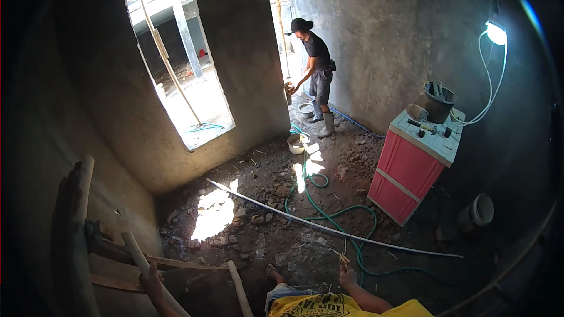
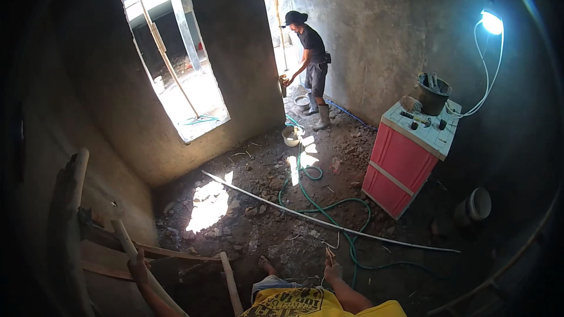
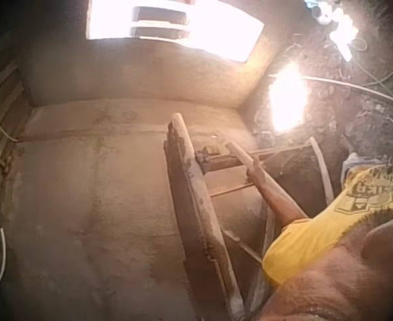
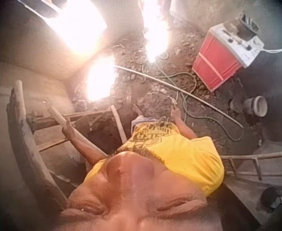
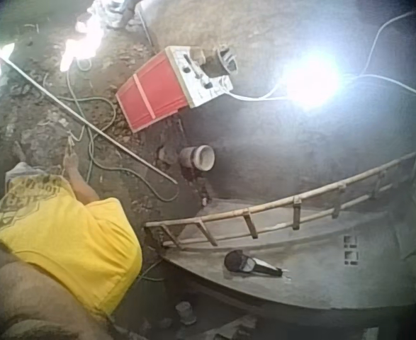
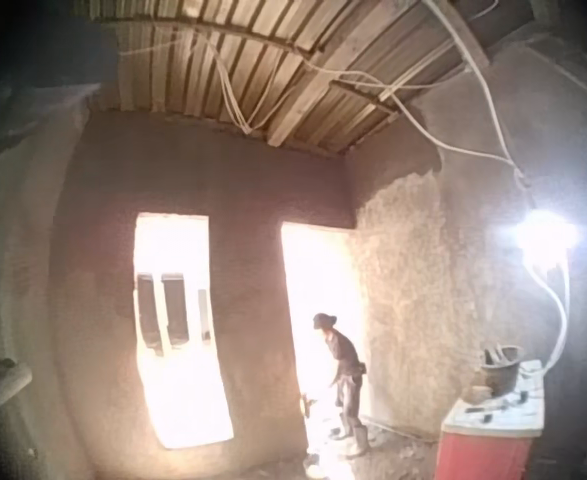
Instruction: Finishing the surface of an interior concrete wall using plaster and a trowel.
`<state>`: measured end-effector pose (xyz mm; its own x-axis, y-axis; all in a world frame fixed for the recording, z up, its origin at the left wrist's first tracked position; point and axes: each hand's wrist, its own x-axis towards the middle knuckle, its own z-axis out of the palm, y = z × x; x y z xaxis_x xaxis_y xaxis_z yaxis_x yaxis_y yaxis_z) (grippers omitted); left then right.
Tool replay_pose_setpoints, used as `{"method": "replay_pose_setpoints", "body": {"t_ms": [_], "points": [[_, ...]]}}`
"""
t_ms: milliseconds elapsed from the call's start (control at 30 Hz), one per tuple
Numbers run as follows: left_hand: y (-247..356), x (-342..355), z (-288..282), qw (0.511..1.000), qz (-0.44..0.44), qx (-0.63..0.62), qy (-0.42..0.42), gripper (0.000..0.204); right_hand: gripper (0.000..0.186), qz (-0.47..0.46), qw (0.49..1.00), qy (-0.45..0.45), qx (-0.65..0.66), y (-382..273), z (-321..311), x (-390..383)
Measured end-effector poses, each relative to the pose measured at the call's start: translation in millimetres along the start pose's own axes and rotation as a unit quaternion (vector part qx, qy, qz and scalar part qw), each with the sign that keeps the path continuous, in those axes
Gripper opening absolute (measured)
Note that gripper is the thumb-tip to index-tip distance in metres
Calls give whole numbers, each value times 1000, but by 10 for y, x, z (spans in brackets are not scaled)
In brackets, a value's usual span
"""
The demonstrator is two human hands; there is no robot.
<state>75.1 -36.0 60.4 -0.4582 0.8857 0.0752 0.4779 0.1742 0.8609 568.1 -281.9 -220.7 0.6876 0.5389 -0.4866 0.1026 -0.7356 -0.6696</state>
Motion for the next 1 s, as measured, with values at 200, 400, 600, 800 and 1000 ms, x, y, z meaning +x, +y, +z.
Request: {"method": "replay_pose_setpoints", "body": {"t_ms": [200,400,600,800,1000], "points": [[-81,69,-3,1000,-1,-3,-3,31,41,-12,1000,23,13,161,120,104],[-7,10,-5,1000,16,-5,-16,30,41,-21,999,32,-35,275,173,167],[-63,50,-12,1000,7,-13,-10,29,44,-1,1000,2,-3,120,81,53],[31,-23,21,998,-2,-62,-8,29,43,15,999,-28,-12,57,37,46],[40,-16,12,1000,9,-12,-9,30,43,39,998,-38,-12,172,98,115]]}}
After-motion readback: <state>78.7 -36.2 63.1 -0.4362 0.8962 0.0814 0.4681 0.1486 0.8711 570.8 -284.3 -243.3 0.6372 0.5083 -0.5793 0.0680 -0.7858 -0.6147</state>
